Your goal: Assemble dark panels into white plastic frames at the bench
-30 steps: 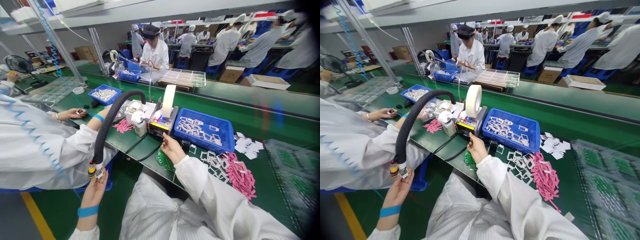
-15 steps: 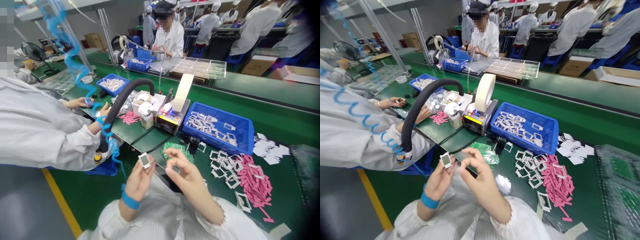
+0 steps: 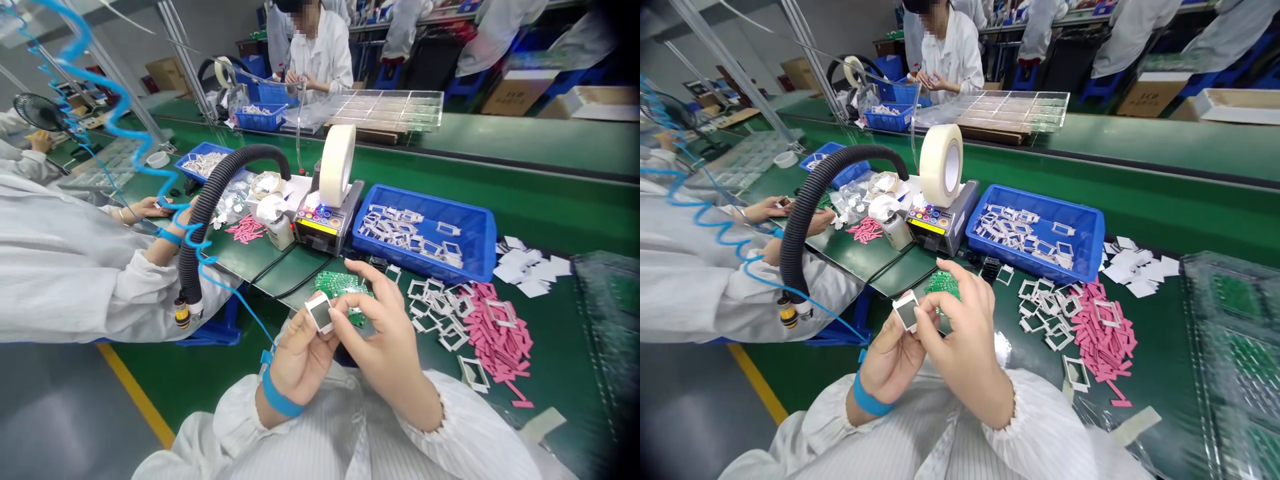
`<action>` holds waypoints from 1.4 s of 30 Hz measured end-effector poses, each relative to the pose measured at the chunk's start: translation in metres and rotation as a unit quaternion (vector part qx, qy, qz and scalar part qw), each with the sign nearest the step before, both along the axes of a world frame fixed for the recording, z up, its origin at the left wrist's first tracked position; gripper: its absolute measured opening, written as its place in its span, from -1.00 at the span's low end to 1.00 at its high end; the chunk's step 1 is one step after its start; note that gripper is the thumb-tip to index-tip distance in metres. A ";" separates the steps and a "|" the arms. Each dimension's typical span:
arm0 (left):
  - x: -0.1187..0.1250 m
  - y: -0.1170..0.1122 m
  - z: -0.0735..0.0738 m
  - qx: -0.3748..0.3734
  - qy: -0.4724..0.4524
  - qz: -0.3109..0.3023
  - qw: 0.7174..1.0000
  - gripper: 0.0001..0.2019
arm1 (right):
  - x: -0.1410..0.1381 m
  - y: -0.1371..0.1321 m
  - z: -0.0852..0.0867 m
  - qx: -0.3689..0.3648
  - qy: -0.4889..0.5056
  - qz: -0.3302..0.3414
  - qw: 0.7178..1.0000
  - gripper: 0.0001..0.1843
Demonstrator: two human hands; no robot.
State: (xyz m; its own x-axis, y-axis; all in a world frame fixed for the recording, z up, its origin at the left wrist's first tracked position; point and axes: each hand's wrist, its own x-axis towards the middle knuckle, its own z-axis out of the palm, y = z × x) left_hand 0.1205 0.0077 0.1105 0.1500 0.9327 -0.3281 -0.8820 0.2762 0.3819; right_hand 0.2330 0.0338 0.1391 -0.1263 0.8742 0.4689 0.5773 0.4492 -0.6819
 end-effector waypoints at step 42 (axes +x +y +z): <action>-0.005 -0.005 -0.004 -0.009 0.084 -0.068 0.994 -0.84 | 0.001 0.016 -0.014 -0.068 0.099 0.184 0.976 -0.80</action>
